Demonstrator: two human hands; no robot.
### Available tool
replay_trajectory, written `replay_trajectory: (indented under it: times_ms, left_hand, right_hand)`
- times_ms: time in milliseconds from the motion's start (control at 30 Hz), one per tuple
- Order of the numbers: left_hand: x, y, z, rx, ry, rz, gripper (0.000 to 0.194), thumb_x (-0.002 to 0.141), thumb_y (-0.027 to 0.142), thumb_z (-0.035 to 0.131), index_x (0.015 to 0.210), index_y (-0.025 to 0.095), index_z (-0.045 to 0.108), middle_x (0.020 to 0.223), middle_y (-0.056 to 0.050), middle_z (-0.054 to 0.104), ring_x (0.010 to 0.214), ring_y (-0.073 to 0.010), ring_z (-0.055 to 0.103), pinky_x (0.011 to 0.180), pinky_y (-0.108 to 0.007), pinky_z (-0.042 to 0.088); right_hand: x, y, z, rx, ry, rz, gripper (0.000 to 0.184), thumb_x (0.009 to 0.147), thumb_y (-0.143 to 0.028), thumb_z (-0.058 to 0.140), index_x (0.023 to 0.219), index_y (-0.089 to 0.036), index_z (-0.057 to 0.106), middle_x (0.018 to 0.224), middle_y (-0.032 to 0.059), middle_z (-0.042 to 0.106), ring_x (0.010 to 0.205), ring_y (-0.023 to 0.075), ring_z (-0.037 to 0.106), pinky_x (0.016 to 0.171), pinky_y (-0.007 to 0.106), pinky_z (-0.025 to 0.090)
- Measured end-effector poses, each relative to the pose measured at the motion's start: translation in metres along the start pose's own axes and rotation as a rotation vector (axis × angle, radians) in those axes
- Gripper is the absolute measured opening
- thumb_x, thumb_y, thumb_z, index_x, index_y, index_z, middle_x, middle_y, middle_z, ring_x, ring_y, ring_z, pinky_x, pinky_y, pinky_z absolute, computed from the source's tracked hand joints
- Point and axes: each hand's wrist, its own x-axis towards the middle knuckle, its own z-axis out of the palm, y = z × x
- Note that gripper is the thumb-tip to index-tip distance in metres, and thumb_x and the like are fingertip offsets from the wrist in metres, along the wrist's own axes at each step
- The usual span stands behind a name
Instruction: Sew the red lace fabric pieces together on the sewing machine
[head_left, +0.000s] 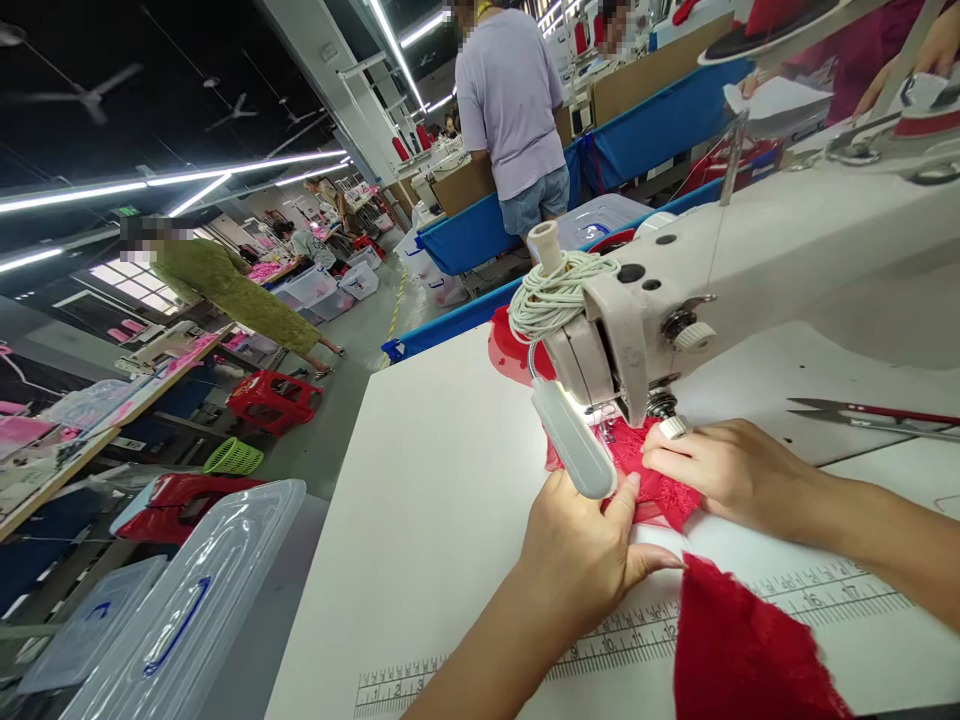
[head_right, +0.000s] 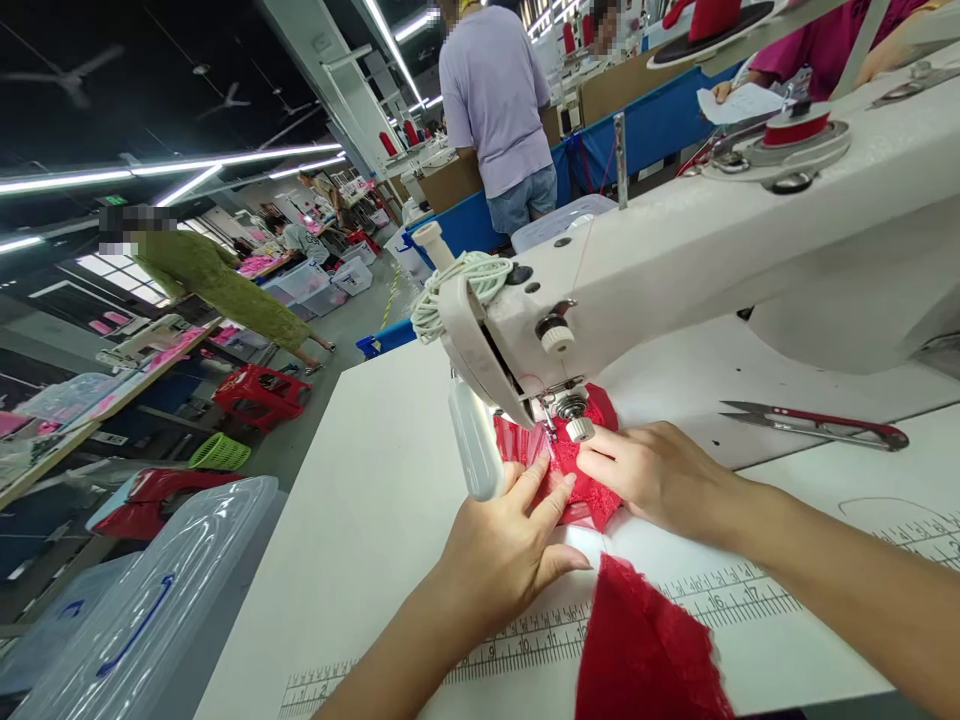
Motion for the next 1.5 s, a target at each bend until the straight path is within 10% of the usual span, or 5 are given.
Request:
replay_trajectory:
  times_ms: [767, 1033, 1500]
  left_hand:
    - [0.004, -0.010, 0.000, 0.001, -0.021, -0.015, 0.065, 0.102, 0.068, 0.040, 0.126, 0.016, 0.072, 0.108, -0.013, 0.075, 0.097, -0.0265, 0.065, 0.083, -0.039, 0.057]
    - [0.011, -0.014, -0.004, -0.025, 0.016, 0.006, 0.075, 0.108, 0.060, 0.015, 0.120, 0.013, 0.073, 0.112, -0.013, 0.074, 0.094, -0.0248, 0.063, 0.085, -0.040, 0.055]
    - [0.006, -0.013, -0.002, 0.063, -0.030, 0.006, 0.070, 0.102, 0.070, 0.037, 0.136, 0.017, 0.065, 0.132, -0.017, 0.068, 0.105, -0.0287, 0.065, 0.086, -0.042, 0.055]
  right_hand:
    - [-0.003, 0.000, 0.011, -0.017, 0.014, 0.133, 0.021, 0.091, -0.009, 0.044, 0.083, -0.023, 0.057, 0.081, 0.0010, 0.066, 0.054, 0.0146, 0.050, 0.049, 0.032, 0.025]
    - [0.001, -0.001, 0.005, 0.012, -0.078, 0.160, 0.021, 0.090, -0.008, 0.046, 0.089, -0.022, 0.062, 0.086, 0.0008, 0.069, 0.057, 0.0148, 0.054, 0.049, 0.031, 0.027]
    - [-0.001, -0.001, 0.004, 0.029, -0.023, 0.169, 0.039, 0.083, -0.005, 0.046, 0.109, -0.024, 0.069, 0.101, 0.0039, 0.073, 0.061, 0.0154, 0.055, 0.052, 0.031, 0.035]
